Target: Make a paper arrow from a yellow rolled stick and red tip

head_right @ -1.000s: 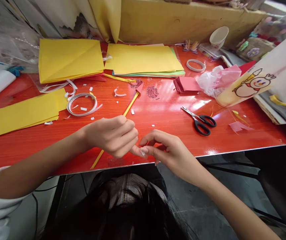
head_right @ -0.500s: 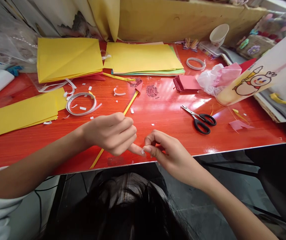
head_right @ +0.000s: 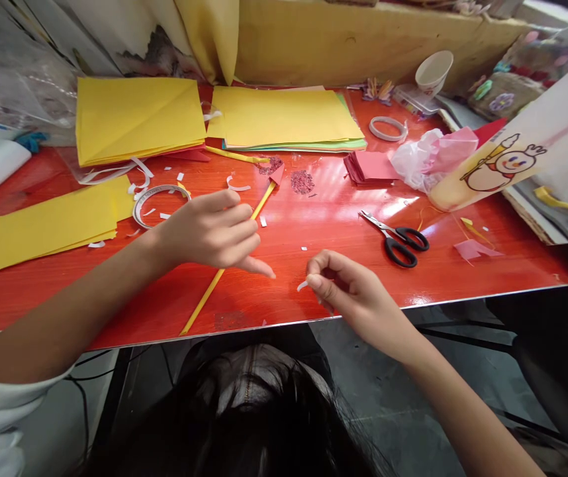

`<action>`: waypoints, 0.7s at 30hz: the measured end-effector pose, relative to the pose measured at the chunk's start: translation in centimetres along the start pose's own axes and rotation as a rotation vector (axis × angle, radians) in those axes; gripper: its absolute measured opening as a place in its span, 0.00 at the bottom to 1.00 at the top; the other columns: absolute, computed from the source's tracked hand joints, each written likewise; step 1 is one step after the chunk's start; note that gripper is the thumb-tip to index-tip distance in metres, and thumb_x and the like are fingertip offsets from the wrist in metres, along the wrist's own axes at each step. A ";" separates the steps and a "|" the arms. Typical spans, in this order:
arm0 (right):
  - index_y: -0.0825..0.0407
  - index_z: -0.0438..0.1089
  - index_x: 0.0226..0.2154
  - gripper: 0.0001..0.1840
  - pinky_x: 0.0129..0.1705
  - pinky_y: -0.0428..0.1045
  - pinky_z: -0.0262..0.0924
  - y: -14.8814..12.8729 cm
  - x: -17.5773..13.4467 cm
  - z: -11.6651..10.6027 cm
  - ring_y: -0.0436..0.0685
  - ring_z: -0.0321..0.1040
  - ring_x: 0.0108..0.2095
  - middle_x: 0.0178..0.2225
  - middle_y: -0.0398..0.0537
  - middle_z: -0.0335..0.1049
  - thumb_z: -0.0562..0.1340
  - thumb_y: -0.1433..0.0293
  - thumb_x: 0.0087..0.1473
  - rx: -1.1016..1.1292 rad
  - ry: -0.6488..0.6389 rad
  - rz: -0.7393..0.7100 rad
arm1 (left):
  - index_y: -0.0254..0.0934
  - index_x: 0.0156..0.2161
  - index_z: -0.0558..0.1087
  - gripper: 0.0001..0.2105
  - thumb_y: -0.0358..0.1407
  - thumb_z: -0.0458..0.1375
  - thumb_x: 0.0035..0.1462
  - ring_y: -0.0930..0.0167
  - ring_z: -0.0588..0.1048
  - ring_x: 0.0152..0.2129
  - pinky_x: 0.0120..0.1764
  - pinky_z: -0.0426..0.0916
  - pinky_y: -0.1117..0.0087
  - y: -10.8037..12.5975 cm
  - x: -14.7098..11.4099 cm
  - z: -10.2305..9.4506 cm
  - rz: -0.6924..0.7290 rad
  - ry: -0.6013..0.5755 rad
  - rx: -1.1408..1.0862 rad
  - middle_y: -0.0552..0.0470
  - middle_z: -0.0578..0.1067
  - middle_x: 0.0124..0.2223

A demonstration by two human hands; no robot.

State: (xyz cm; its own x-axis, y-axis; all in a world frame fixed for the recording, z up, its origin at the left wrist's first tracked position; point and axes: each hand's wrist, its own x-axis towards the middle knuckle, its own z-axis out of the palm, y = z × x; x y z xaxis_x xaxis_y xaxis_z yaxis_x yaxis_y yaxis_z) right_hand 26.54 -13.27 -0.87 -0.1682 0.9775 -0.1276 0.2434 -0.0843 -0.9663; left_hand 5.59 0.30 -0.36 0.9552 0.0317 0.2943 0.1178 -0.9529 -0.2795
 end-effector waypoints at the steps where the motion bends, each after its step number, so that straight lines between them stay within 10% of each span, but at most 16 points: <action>1: 0.50 0.61 0.29 0.08 0.23 0.44 0.50 0.1 0.2 -0.3 0.45 0.52 0.23 0.26 0.40 0.55 0.58 0.65 0.55 0.024 0.041 -0.009 | 0.36 0.27 0.72 0.24 0.44 0.39 0.62 0.70 0.70 0.28 0.38 0.63 0.61 -0.6 0.0 0.6 -0.064 -0.016 0.005 0.51 0.68 0.25; 7: 0.52 0.66 0.28 0.08 0.21 0.44 0.52 0.0 2.7 -2.0 0.45 0.56 0.22 0.25 0.42 0.59 0.61 0.65 0.52 0.101 0.164 -0.053 | 0.31 0.49 0.67 0.16 0.34 0.46 0.60 0.62 0.67 0.45 0.46 0.60 0.58 -5.8 2.1 5.3 -0.479 0.060 -0.068 0.42 0.71 0.46; 13: 0.52 0.67 0.27 0.08 0.20 0.43 0.52 -0.7 6.1 -3.2 0.44 0.56 0.21 0.24 0.42 0.60 0.62 0.64 0.52 0.150 0.206 -0.086 | 0.34 0.30 0.74 0.10 0.30 0.51 0.55 0.66 0.70 0.38 0.42 0.62 0.64 -7.8 5.2 7.3 -0.428 0.004 -0.231 0.48 0.75 0.34; 21: 0.54 0.66 0.26 0.11 0.21 0.43 0.54 -1.3 10.6 -3.0 0.45 0.58 0.22 0.24 0.43 0.61 0.63 0.64 0.51 0.113 0.194 -0.230 | 0.35 0.31 0.75 0.08 0.33 0.53 0.54 0.72 0.73 0.29 0.34 0.62 0.70 -7.0 5.1 5.8 -0.515 0.074 -0.529 0.51 0.75 0.30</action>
State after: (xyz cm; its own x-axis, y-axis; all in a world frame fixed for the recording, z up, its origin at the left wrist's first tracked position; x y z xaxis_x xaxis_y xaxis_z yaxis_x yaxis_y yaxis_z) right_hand 27.32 -2.23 -0.29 -0.0182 0.9911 0.1319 0.1109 0.1331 -0.9849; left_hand 11.24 8.89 -2.20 0.7911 0.5117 0.3350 0.3820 -0.8412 0.3827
